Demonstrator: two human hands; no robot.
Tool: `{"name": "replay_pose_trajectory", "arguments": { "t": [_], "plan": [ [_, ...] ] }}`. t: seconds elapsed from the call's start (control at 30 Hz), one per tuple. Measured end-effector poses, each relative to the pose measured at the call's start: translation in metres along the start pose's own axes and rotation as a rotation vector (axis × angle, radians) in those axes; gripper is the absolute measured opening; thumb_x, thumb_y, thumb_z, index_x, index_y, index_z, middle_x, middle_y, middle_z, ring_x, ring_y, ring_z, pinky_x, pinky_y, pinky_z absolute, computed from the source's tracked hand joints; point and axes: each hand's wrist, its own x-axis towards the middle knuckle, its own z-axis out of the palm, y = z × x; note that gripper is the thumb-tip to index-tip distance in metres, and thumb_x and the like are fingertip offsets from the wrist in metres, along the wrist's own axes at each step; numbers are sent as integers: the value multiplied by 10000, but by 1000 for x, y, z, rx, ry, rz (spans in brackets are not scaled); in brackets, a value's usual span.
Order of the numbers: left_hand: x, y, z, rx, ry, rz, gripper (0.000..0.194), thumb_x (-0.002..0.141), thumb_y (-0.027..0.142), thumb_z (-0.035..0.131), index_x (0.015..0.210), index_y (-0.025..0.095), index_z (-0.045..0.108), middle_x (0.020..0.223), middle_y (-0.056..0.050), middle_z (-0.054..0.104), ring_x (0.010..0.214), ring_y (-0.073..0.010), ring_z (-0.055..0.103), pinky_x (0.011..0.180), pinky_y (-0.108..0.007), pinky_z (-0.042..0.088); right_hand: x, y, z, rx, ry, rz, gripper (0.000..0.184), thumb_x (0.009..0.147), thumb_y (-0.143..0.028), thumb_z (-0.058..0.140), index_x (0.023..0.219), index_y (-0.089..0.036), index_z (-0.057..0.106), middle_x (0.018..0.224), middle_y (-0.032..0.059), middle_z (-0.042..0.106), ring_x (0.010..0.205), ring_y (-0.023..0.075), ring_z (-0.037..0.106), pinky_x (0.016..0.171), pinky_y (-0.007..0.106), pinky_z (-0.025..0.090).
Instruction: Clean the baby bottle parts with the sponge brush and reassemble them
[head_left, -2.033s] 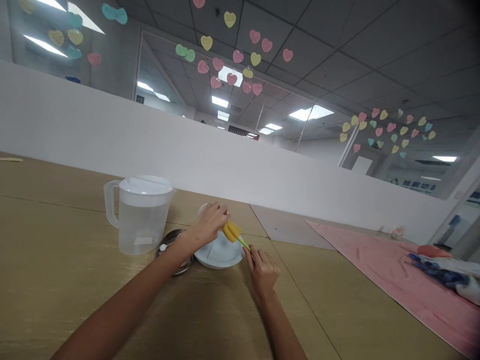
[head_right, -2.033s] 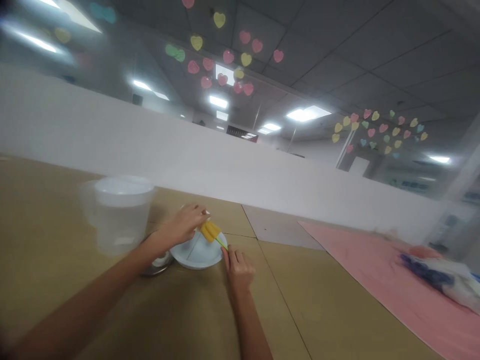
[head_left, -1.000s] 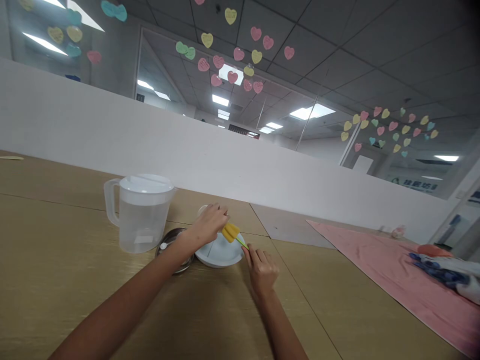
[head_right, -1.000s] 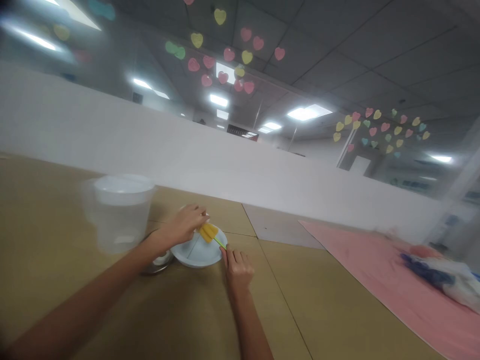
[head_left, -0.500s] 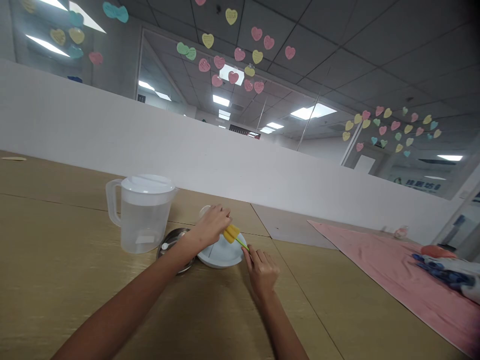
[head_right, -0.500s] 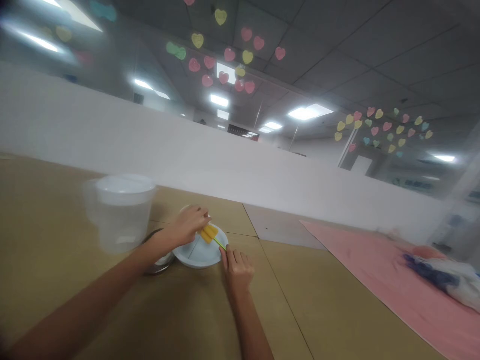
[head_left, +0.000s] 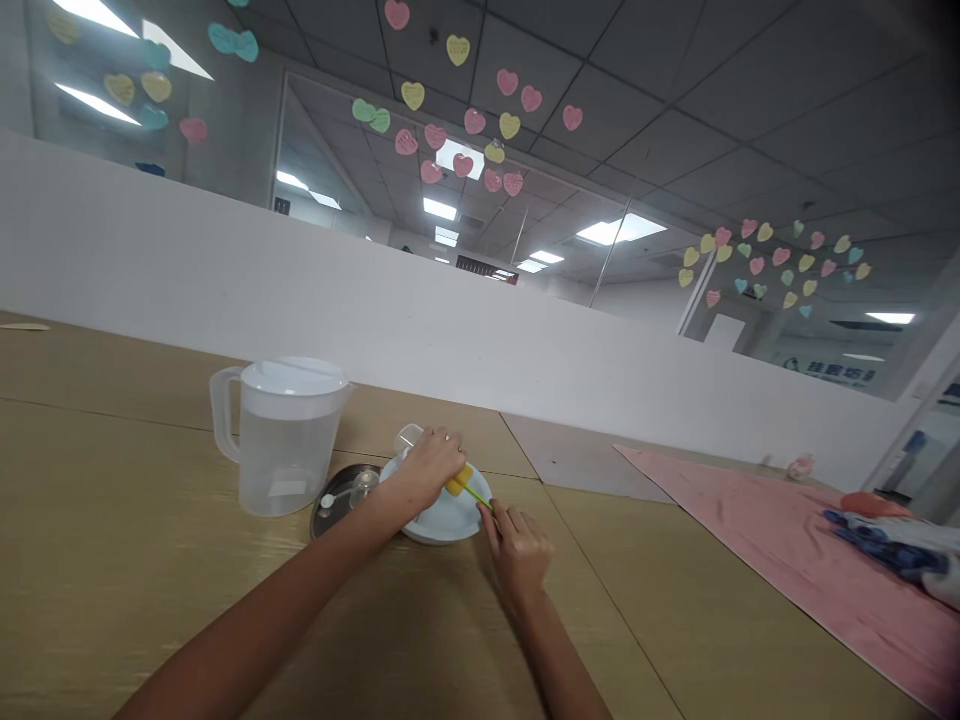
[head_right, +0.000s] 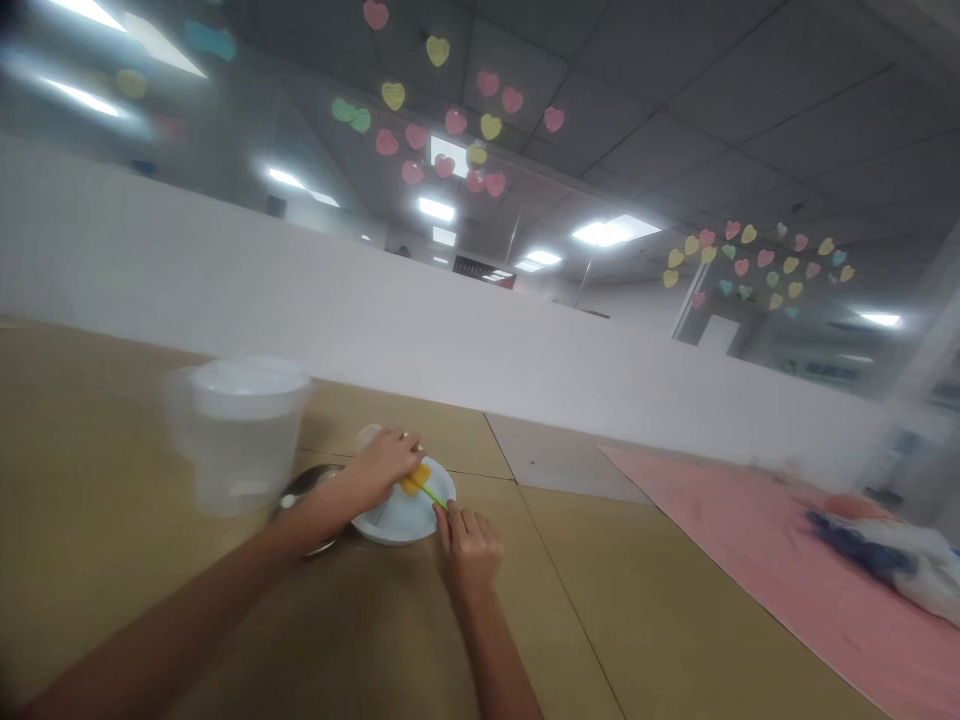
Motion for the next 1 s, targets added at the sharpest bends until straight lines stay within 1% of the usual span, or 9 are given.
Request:
{"name": "replay_pose_trajectory", "arguments": {
  "t": [0.1, 0.23, 0.33, 0.53, 0.63, 0.73, 0.83, 0.9, 1.0],
  "plan": [
    [1, 4, -1, 22, 6, 9, 242, 753, -33, 510, 908, 123, 611, 978, -128, 615, 924, -284, 567, 719, -365, 380, -1, 1, 1, -2, 0, 7, 263, 903, -333, 529, 772, -177, 695, 519, -6, 579, 494, 91, 499, 556, 250, 286],
    [3, 9, 1, 52, -14, 42, 233, 753, -18, 527, 920, 118, 616, 989, -126, 619, 920, -284, 569, 711, -365, 380, -3, 1, 2, -5, -19, 9, 255, 902, -334, 533, 774, -179, 689, 533, -5, 583, 499, 84, 513, 554, 254, 287],
    [5, 12, 4, 67, -7, 57, 210, 768, 2, 532, 927, 110, 618, 969, -124, 622, 910, -276, 568, 700, -359, 373, -3, 1, 1, -4, -18, 11, 260, 905, -340, 527, 776, -178, 686, 534, -7, 583, 500, 87, 516, 554, 255, 283],
    [5, 16, 9, 88, 27, 79, 233, 713, -10, 590, 907, 117, 610, 926, -120, 616, 886, -277, 564, 697, -363, 363, 0, -1, 0, 10, -16, 14, 262, 908, -331, 520, 776, -174, 683, 526, -4, 574, 502, 88, 511, 551, 253, 278],
    [4, 25, 10, 46, 27, 138, 229, 706, 12, 616, 899, 135, 605, 941, -117, 617, 892, -266, 566, 703, -358, 368, -1, -2, 0, 19, -18, 17, 267, 914, -327, 507, 780, -172, 678, 532, -1, 579, 509, 95, 509, 561, 253, 284],
    [4, 40, 12, 18, -1, 208, 169, 709, 67, 647, 846, 160, 614, 938, -102, 629, 884, -263, 563, 699, -353, 368, -4, -1, 0, 39, -42, 3, 334, 947, -306, 426, 758, -166, 663, 521, 2, 563, 500, 102, 492, 554, 257, 282],
    [3, 49, 16, 23, -17, 198, 125, 714, 85, 648, 813, 158, 625, 918, -108, 634, 858, -264, 558, 678, -353, 359, -6, -1, 1, 60, -49, -20, 369, 958, -284, 385, 728, -168, 649, 510, 0, 547, 492, 102, 481, 541, 256, 278],
    [3, 46, 17, 5, -1, 191, 140, 715, 93, 643, 836, 162, 627, 932, -108, 629, 871, -260, 549, 679, -351, 352, -5, -2, 2, 60, -33, -17, 323, 944, -281, 428, 740, -169, 654, 516, -1, 554, 499, 96, 492, 549, 248, 287],
    [4, 32, 15, -28, 33, 167, 178, 719, 94, 626, 877, 175, 622, 959, -101, 617, 918, -259, 531, 702, -354, 345, -2, -3, 2, 58, -15, 24, 263, 916, -307, 499, 774, -166, 670, 525, 1, 572, 511, 92, 517, 557, 240, 297]
  ]
}}
